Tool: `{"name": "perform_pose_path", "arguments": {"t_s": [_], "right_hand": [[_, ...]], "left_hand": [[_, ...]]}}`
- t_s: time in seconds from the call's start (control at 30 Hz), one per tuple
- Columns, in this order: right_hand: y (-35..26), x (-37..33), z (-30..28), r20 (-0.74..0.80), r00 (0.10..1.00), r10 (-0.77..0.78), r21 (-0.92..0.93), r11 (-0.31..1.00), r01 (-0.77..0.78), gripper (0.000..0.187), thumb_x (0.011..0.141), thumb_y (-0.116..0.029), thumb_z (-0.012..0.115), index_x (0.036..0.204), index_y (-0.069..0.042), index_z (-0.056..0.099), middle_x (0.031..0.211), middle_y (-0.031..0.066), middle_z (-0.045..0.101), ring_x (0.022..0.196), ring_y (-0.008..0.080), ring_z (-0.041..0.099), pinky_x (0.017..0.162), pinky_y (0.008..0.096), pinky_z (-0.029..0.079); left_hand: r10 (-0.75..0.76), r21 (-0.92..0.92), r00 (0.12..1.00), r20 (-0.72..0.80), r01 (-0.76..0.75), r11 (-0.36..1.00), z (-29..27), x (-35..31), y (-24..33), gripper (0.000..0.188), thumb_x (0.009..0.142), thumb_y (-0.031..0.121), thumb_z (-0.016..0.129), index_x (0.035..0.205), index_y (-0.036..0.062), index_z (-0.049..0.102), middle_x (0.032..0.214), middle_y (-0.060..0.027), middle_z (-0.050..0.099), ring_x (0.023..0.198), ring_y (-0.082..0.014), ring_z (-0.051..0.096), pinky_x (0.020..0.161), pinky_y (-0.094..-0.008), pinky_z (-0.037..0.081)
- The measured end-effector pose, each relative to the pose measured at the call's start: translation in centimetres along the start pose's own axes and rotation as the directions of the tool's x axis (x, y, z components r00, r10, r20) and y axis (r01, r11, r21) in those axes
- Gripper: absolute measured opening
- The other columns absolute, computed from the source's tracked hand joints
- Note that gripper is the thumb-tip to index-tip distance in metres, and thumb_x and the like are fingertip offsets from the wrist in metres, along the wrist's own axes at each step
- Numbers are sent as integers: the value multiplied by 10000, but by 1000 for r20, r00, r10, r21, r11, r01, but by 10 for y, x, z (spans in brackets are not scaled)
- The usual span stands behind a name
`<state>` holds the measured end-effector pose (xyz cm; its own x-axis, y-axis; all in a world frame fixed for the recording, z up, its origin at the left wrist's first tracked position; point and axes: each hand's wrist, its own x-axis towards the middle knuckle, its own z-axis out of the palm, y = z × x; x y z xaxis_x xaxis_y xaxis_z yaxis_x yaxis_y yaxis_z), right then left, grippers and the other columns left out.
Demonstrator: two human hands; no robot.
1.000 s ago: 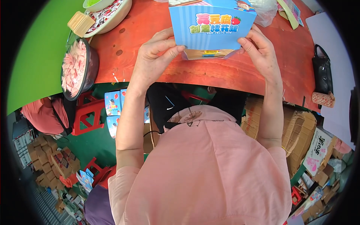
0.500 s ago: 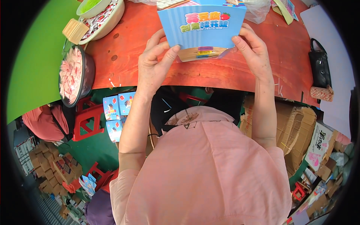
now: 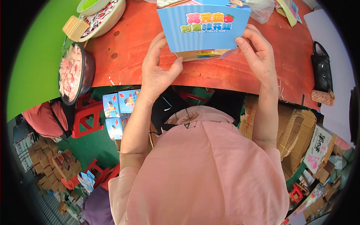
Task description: Assembling and packaging toy sets into boxes, including adding decorative grass and small foam pieces.
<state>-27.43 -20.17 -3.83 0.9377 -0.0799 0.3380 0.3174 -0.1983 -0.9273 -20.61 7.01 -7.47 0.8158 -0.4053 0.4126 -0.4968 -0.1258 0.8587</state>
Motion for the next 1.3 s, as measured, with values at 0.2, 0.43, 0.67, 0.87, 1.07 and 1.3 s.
{"name": "perform_pose_path", "arguments": {"t_s": [0.2, 0.43, 0.67, 0.87, 1.07, 1.3], "right_hand": [[-12, -4, 8, -66, 998, 8, -149, 989, -18, 100, 1010, -26, 597, 1085, 31, 632, 1152, 69, 623, 930, 144, 677, 743, 274, 596], [-23, 0, 6, -3, 999, 45, -226, 973, -45, 110, 1026, -17, 559, 1109, 28, 617, 1126, 71, 621, 881, 143, 659, 770, 268, 561], [-21, 0, 4, 8, 999, 38, -188, 981, -36, 98, 1022, -5, 551, 1090, 29, 613, 1125, 72, 625, 944, 162, 683, 767, 287, 607], [-18, 1, 6, -5, 999, 37, -165, 986, -37, 90, 1024, -21, 566, 1081, 27, 616, 1110, 65, 635, 941, 157, 680, 752, 283, 599], [-10, 1, 1, 7, 1000, 28, -155, 988, -27, 105, 1022, -51, 591, 1082, 28, 624, 1124, 60, 635, 928, 149, 675, 748, 279, 596], [-4, 1, -6, 34, 998, 49, -93, 995, -46, 113, 1006, -50, 617, 1083, 29, 644, 1160, 66, 635, 889, 133, 672, 723, 268, 573]], "left_hand": [[-7, -98, 996, -90, -2, 995, 9, -10, 0, 581, 849, -102, 715, 1336, 36, 430, 1435, -170, 533, 1353, -242, 523, 1178, -412, 373], [73, -189, 993, -93, -89, 978, 12, -15, -12, 540, 871, -123, 652, 1309, 48, 386, 1425, -203, 527, 1357, -269, 521, 1185, -445, 371], [42, 33, 976, -214, -35, 999, 27, -11, 4, 385, 865, -72, 642, 1197, 31, 476, 1415, -268, 572, 1279, -318, 613, 1143, -465, 418], [-28, -2, 972, -233, 29, 1000, 23, -9, 2, 208, 911, 9, 697, 1052, 37, 545, 1374, -249, 624, 1264, -319, 628, 1108, -428, 449], [-157, -199, 960, -233, 111, 974, 21, 1, 12, 171, 899, 43, 770, 881, 13, 603, 1355, -222, 649, 1287, -288, 610, 1081, -390, 459], [-138, -67, 971, -197, 127, 990, 14, 4, 18, 165, 864, 37, 803, 813, -3, 651, 1375, -204, 636, 1247, -275, 628, 1042, -371, 481]]}}
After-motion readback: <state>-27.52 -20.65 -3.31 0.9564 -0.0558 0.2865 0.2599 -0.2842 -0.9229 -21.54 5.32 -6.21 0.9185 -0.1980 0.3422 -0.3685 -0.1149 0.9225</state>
